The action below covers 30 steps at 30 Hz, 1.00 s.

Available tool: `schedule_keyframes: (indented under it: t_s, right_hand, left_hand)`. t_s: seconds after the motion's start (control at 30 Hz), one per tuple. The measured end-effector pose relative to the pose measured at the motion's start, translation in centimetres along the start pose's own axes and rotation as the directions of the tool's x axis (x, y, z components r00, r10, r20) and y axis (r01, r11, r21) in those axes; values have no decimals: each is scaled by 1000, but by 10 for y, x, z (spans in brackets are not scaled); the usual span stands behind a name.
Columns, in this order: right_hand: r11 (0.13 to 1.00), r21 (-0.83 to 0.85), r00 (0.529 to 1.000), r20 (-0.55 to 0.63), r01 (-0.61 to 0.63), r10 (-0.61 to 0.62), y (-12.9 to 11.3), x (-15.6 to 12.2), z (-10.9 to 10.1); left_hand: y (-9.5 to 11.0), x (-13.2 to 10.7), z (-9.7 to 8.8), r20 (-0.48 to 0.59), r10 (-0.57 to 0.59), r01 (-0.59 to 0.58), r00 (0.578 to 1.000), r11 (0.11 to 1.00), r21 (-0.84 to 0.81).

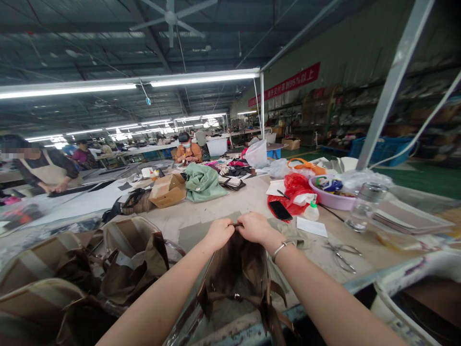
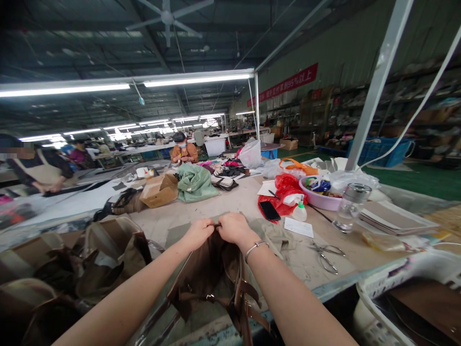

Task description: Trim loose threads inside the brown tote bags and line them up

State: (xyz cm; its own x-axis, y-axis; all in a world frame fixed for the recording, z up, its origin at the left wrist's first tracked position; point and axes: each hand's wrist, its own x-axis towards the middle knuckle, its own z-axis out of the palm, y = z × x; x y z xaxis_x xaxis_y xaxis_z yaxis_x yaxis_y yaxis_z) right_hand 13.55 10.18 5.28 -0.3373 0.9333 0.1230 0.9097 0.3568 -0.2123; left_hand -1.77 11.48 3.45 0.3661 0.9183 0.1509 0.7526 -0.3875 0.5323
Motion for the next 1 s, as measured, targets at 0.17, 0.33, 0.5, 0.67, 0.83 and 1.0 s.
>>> schedule_keyframes:
  t_s: [0.17, 0.33, 0.5, 0.67, 0.83, 1.0]
  right_hand:
    - [991, 136, 998, 55, 5, -13, 15, -6, -3]
    - [959, 283, 996, 83, 9, -34, 31, -16, -4]
    - [966, 253, 997, 69, -44, 27, 34, -13, 2]
    - [974, 223, 997, 68, -44, 30, 36, -9, 4]
    - [979, 196, 997, 64, -54, 42, 36, -10, 6]
    - [985, 166, 997, 64, -57, 47, 33, -10, 6]
  left_hand:
    - [0, -2, 1, -3, -10, 10, 1000, 1000, -18]
    - [0, -4, 0, 2, -1, 1, 1000, 999, -33]
    - [-4, -6, -2, 40, 60, -57, 997, 996, -66]
    - [-8, -4, -3, 65, 99, -94, 993, 992, -83]
    - [-5, -4, -4, 68, 114, -109, 991, 991, -79]
    - [-5, -4, -4, 29, 93, -92, 995, 995, -40]
